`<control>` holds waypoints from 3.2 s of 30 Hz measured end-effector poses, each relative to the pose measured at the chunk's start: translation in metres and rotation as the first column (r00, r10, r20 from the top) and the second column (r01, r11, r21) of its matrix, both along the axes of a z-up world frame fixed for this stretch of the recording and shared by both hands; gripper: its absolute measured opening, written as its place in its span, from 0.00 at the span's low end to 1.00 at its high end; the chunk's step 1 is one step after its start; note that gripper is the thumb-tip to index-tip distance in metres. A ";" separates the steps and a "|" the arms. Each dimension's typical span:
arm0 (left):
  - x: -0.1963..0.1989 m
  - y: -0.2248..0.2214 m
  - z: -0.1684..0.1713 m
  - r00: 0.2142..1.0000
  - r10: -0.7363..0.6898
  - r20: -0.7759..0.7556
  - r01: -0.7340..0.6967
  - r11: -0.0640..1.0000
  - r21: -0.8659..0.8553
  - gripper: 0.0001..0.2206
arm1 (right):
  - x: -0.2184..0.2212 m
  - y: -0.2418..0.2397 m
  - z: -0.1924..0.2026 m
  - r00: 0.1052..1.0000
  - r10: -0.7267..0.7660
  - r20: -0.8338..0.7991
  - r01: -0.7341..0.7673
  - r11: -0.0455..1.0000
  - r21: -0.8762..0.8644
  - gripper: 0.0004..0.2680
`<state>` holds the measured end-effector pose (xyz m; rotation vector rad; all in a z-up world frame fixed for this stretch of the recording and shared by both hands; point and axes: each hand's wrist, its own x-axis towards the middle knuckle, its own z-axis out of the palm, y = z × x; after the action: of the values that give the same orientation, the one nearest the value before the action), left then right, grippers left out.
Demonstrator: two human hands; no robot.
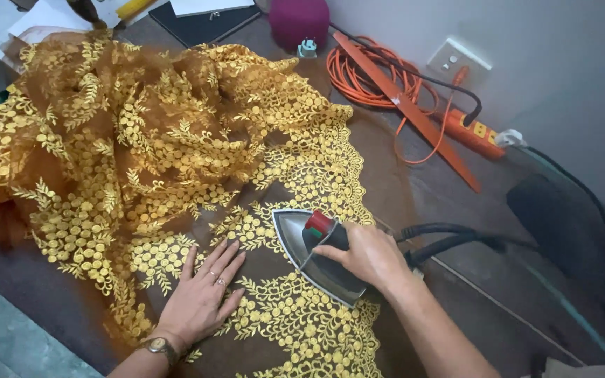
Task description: Cutting a piece of yellow lace fabric with scissors and then ironing it flat on a workbench.
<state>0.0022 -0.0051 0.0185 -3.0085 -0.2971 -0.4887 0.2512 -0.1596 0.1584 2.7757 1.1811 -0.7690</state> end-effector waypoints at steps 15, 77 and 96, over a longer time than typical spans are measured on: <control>-0.001 -0.001 0.000 0.997 -0.003 -0.074 -0.004 0.996 -0.093 0.28 | -0.003 0.005 0.001 0.999 -0.045 0.001 0.045 0.998 -0.050 0.23; 0.000 -0.004 0.001 0.976 0.052 -0.213 -0.086 0.984 -0.155 0.27 | -0.009 0.011 0.028 0.903 -0.232 -0.360 0.286 0.953 0.104 0.18; -0.001 -0.003 -0.001 0.980 0.049 -0.193 -0.079 0.986 -0.149 0.26 | -0.004 0.011 0.023 0.913 -0.212 -0.349 0.265 0.958 0.109 0.18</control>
<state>0.0014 -0.0082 0.0173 -3.1529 -0.4358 -0.1802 0.2475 -0.1484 0.1813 3.0452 0.9823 -1.2675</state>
